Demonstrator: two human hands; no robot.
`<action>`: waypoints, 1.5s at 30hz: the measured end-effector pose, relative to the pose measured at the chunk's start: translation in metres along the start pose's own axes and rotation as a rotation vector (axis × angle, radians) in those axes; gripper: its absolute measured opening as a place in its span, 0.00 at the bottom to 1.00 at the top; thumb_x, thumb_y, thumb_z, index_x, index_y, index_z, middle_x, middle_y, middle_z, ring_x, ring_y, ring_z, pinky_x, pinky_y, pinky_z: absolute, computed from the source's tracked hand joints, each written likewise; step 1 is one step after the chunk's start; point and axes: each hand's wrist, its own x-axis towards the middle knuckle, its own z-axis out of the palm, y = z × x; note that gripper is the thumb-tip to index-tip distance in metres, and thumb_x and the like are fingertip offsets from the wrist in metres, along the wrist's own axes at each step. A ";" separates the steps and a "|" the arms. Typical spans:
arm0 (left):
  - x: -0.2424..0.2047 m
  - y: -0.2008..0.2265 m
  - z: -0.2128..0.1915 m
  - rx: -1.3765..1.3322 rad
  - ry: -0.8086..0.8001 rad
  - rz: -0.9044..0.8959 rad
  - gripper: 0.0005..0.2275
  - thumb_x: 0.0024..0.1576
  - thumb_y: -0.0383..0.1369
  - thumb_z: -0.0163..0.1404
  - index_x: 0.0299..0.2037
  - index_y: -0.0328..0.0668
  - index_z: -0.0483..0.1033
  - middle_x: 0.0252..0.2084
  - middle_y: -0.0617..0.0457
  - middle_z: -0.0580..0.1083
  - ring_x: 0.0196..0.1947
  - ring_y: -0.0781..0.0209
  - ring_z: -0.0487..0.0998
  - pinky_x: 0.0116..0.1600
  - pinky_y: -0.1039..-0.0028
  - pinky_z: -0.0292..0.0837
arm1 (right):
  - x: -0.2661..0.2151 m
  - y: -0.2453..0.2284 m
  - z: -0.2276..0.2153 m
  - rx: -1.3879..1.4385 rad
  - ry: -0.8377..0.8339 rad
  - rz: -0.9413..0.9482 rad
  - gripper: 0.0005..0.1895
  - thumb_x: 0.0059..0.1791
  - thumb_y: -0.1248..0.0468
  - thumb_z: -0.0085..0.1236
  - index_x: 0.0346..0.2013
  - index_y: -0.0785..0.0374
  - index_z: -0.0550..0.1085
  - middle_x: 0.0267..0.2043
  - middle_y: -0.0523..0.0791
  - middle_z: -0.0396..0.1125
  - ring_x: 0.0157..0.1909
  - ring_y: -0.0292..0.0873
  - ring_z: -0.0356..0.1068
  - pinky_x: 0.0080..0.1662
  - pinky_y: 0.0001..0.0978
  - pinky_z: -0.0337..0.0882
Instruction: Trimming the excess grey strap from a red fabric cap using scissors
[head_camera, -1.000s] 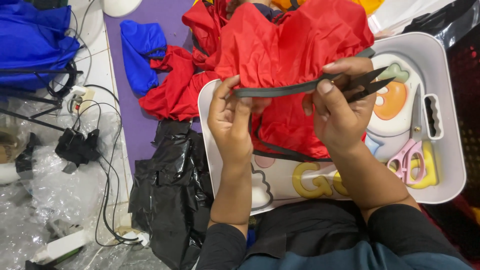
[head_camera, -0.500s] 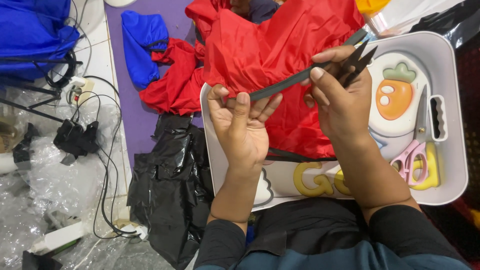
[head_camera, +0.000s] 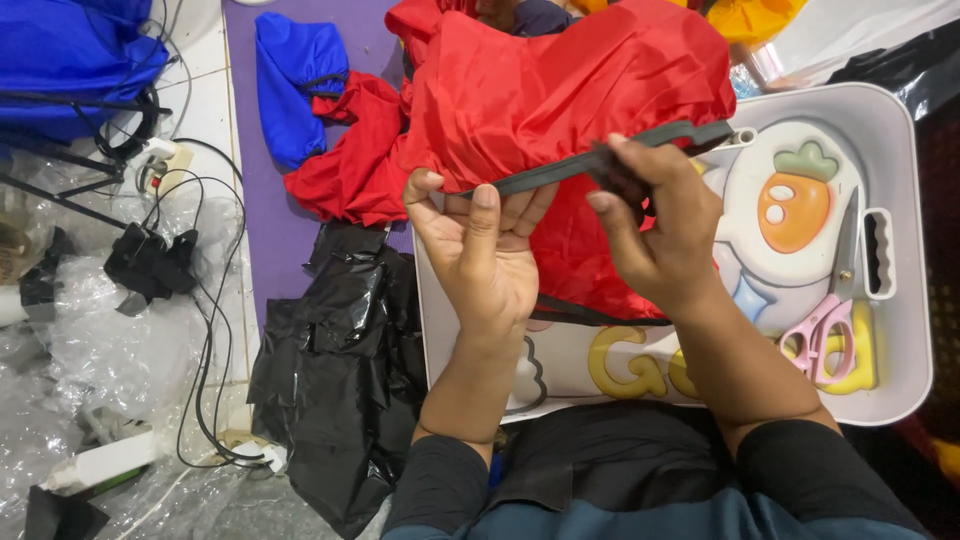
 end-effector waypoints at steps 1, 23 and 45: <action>0.001 0.001 0.000 -0.001 0.000 0.004 0.16 0.68 0.21 0.47 0.58 0.51 0.56 0.47 0.50 0.74 0.48 0.52 0.83 0.65 0.50 0.75 | 0.002 0.001 -0.001 0.001 -0.002 -0.003 0.21 0.53 0.82 0.60 0.58 0.78 0.66 0.48 0.57 0.69 0.43 0.48 0.73 0.45 0.32 0.73; 0.001 -0.013 -0.008 0.199 0.032 0.110 0.20 0.65 0.22 0.53 0.62 0.48 0.58 0.51 0.50 0.73 0.50 0.52 0.82 0.62 0.54 0.79 | 0.000 0.010 0.018 0.334 -0.028 0.014 0.14 0.59 0.75 0.46 0.58 0.70 0.58 0.44 0.54 0.66 0.34 0.43 0.70 0.41 0.34 0.74; 0.012 -0.005 0.006 1.654 -0.154 0.750 0.22 0.54 0.33 0.66 0.59 0.43 0.76 0.15 0.65 0.63 0.16 0.64 0.68 0.34 0.78 0.71 | 0.000 0.021 0.006 0.773 0.505 0.342 0.17 0.52 0.73 0.64 0.48 0.70 0.63 0.30 0.48 0.61 0.23 0.41 0.69 0.33 0.44 0.85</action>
